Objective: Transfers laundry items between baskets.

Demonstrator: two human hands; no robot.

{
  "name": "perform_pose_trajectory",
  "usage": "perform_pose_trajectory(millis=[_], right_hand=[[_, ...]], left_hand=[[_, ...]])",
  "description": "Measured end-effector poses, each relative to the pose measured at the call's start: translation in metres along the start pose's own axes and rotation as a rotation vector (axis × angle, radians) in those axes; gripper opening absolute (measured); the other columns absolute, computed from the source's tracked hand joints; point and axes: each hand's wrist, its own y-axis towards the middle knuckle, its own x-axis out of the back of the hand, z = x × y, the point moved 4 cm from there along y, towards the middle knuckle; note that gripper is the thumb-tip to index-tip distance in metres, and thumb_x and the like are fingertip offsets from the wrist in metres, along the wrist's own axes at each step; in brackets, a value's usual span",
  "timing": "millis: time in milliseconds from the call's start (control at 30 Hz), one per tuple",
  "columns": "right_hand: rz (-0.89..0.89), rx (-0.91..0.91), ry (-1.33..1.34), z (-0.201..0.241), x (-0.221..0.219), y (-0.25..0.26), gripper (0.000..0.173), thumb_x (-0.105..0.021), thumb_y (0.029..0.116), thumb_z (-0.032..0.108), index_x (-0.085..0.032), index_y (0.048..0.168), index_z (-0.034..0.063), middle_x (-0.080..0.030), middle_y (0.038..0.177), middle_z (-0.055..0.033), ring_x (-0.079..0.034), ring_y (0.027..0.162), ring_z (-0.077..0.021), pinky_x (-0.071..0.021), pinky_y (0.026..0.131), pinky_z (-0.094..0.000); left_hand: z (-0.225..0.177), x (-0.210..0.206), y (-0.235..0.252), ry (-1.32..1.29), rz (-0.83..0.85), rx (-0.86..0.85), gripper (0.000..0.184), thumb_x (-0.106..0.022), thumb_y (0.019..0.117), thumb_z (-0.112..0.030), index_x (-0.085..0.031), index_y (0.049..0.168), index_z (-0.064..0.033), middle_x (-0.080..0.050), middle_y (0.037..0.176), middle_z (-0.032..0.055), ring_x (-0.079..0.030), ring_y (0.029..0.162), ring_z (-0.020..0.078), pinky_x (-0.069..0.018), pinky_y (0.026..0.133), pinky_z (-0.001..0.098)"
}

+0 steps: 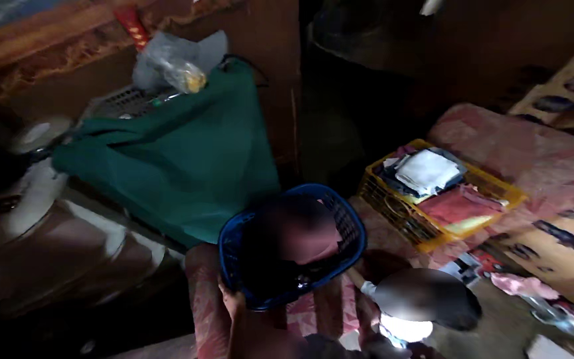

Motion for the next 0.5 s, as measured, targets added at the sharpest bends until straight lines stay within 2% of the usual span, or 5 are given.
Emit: perform_pose_trajectory(millis=[200,267,400,467,500], right_hand=[[0.017,-0.113,0.051,-0.030,-0.007,-0.012,0.037,-0.054,0.1051,0.012,-0.058,0.137,-0.0065,-0.060,0.133,-0.0320,-0.057,0.127,-0.0470,-0.0401,0.111,-0.0581],[0.021,-0.140,0.065,-0.038,-0.003,-0.014,0.037,-0.054,0.1053,0.011,-0.057,0.137,-0.0067,-0.060,0.135,-0.0319,-0.056,0.129,-0.0461,-0.0389,0.112,-0.0563],[-0.078,-0.235,0.211,-0.068,0.013,-0.010,0.040,-0.057,0.1038,0.010,-0.053,0.141,-0.0065,-0.058,0.135,-0.0328,-0.056,0.128,-0.0467,-0.0410,0.110,-0.0566],[-0.294,-0.245,0.462,-0.084,0.032,-0.012,0.047,-0.059,0.1020,0.005,-0.046,0.145,-0.0086,-0.057,0.136,-0.0339,-0.057,0.126,-0.0459,-0.0440,0.108,-0.0551],[-0.433,-0.237,0.620,-0.089,0.046,-0.017,0.049,-0.057,0.1015,0.002,-0.042,0.147,-0.0099,-0.056,0.136,-0.0344,-0.059,0.124,-0.0440,-0.0459,0.105,-0.0535]], left_hand=[[0.000,-0.005,0.000,0.004,-0.020,-0.043,0.071,-0.057,0.0976,0.003,-0.024,0.160,-0.0016,-0.052,0.144,0.0306,-0.057,0.126,0.0430,-0.0471,0.104,0.0539],[-0.004,-0.004,-0.002,0.066,-0.030,-0.038,0.071,-0.059,0.0973,0.003,-0.025,0.160,-0.0017,-0.048,0.148,0.0316,-0.054,0.131,0.0462,-0.0445,0.107,0.0562],[-0.015,-0.004,-0.006,0.332,-0.112,-0.077,0.080,-0.067,0.0929,-0.001,-0.021,0.158,0.0066,-0.027,0.158,0.0383,-0.028,0.146,0.0539,-0.0288,0.119,0.0581],[-0.031,-0.008,-0.011,0.392,-0.217,-0.197,0.091,-0.073,0.0863,-0.004,-0.018,0.158,0.0091,-0.013,0.160,0.0417,-0.013,0.148,0.0603,-0.0192,0.119,0.0664],[-0.047,-0.014,-0.015,0.360,-0.247,-0.289,0.092,-0.073,0.0854,-0.006,-0.019,0.157,0.0108,-0.010,0.160,0.0425,-0.009,0.148,0.0616,-0.0151,0.120,0.0663]])
